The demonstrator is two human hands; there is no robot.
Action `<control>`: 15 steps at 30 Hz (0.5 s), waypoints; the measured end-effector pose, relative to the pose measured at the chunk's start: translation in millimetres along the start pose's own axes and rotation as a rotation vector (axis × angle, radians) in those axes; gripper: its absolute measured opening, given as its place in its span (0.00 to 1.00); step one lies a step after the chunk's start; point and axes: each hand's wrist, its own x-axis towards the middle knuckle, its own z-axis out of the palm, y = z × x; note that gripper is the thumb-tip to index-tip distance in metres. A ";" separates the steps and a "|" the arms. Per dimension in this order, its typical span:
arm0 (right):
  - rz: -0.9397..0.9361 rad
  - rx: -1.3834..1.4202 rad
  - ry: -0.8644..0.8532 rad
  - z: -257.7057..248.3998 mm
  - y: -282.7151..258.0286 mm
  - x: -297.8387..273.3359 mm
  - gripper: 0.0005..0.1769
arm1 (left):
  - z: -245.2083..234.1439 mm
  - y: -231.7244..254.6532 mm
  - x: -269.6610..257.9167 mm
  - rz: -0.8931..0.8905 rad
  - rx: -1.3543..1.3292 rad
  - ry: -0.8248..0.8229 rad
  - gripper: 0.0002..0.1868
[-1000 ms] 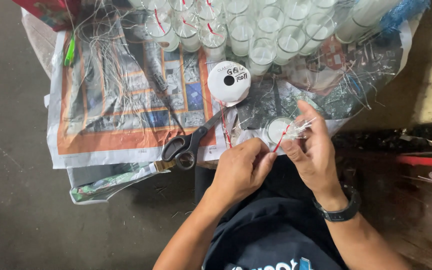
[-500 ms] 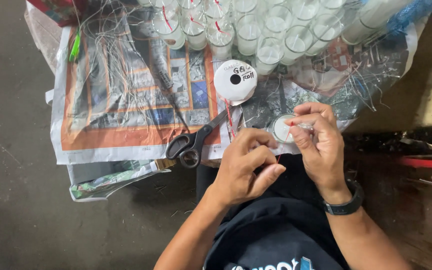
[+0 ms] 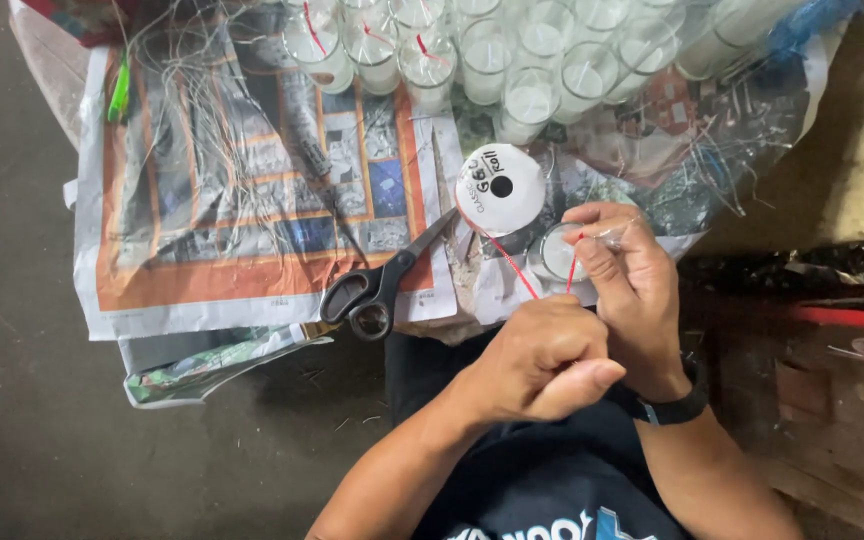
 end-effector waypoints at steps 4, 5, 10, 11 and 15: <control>-0.040 -0.053 0.005 4.8 3.2 0.8 0.10 | 9.2 8.1 -6.1 -0.033 0.065 0.046 0.16; -0.083 -0.110 0.026 6.6 2.5 0.5 0.10 | 11.1 11.1 -7.8 -0.074 0.135 -0.002 0.15; -0.159 -0.215 0.069 7.9 4.2 2.7 0.14 | 0.1 16.5 -4.6 -0.104 0.228 -0.043 0.15; -0.180 -0.209 0.060 5.8 5.0 3.3 0.13 | -13.8 18.6 0.4 -0.046 0.264 -0.007 0.14; -0.239 -0.210 0.045 5.8 4.4 6.4 0.11 | -20.7 12.0 -2.4 -0.107 -0.055 0.183 0.12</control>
